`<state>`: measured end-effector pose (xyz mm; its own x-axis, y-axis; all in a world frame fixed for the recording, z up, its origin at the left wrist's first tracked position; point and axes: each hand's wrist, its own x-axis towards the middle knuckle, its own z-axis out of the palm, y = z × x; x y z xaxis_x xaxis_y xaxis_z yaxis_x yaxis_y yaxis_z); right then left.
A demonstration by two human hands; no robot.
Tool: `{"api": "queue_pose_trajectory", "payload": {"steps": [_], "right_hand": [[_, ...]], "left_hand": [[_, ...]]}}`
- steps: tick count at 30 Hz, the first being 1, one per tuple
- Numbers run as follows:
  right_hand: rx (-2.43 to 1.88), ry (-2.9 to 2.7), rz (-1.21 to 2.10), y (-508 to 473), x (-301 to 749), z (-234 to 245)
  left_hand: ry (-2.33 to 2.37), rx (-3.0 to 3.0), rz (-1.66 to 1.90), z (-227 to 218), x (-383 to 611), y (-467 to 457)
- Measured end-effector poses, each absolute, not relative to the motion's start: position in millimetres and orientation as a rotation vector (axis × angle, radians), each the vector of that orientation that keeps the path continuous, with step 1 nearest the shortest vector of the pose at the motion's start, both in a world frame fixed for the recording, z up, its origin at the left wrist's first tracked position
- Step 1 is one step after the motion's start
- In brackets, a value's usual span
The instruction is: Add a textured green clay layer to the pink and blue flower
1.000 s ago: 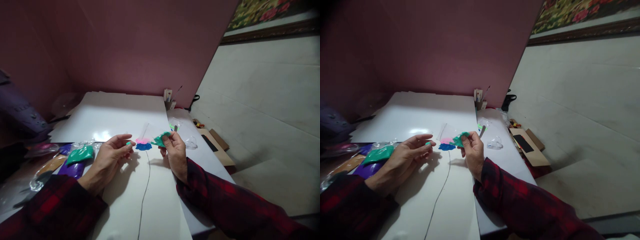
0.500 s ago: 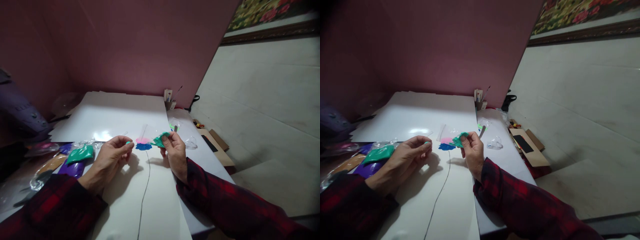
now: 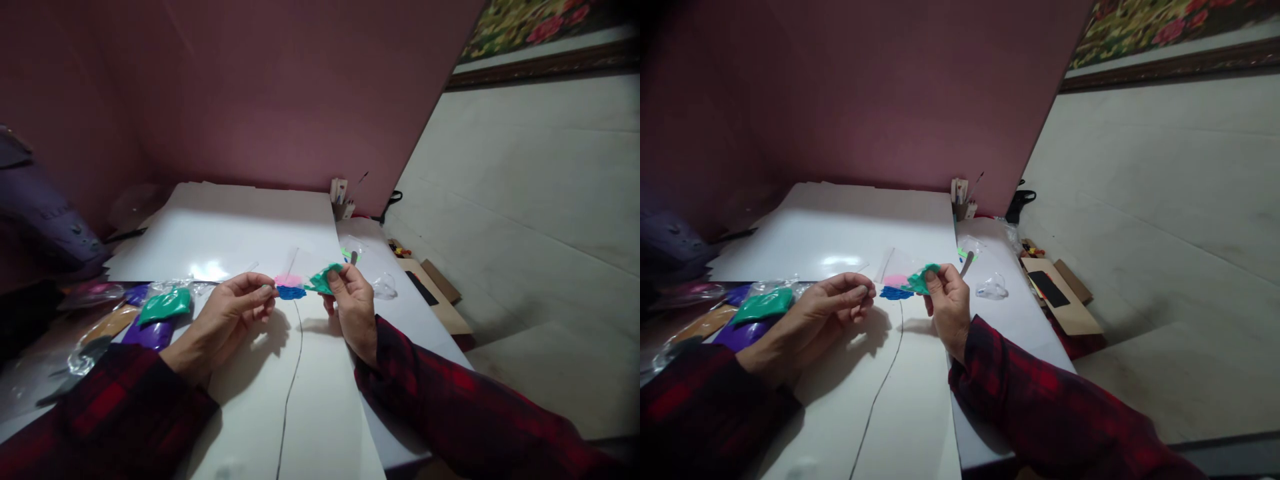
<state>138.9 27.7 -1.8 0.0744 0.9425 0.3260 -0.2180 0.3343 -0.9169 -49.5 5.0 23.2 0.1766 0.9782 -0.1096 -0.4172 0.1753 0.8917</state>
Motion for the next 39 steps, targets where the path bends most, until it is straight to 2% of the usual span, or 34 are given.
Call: {"api": "queue_pose_trajectory", "payload": {"steps": [8,17,39], "right_hand": [[-0.769,-1.185,1.101,26.4,139.1,-4.0],[-0.766,-1.281,1.216,21.9,137.7,-0.8],[-0.711,-1.267,1.308,23.8,140.2,-2.4]], "left_hand": [[0.914,0.819,1.152,30.8,-45.7,-2.0],[1.098,1.13,1.15,23.5,-44.8,-0.2],[1.062,1.114,1.165,23.6,-46.8,-0.3]]}}
